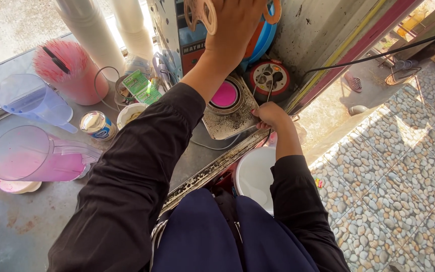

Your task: Preparing a purple fruit smoothie, pouring it into a plastic cup, and sealing the cup using a manual heat sealer machine.

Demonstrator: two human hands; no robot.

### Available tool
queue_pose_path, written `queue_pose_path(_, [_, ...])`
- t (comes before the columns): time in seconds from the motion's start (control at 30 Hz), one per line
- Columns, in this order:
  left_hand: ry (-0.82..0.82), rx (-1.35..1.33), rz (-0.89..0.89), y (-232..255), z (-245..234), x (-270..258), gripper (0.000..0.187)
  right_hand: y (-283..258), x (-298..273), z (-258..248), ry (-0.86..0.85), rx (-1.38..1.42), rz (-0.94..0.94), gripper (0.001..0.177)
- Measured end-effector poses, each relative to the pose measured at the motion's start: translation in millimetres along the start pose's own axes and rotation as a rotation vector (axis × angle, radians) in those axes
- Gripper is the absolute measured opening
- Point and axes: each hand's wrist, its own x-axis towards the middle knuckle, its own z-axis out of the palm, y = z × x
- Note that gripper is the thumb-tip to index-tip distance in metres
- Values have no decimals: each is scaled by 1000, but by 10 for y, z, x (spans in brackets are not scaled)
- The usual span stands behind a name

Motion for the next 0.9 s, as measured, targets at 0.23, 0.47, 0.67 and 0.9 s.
queue_pose_path(0.23, [69,-63,38,-61,41,-46,64,-260,125,110,87,190,-116,31])
queue_pose_path(0.47, [162,-9,84,-78,83,-73,72,-626,259,284,243,513,-174,8])
queue_pose_path(0.67, [121,10,64,-10,114,-66,80,-763,568,495,357,703,-331,13])
queue_pose_path(0.9, [-35,-80,33,49,-127,-76,81,-998,525,602,430,558,-383,38])
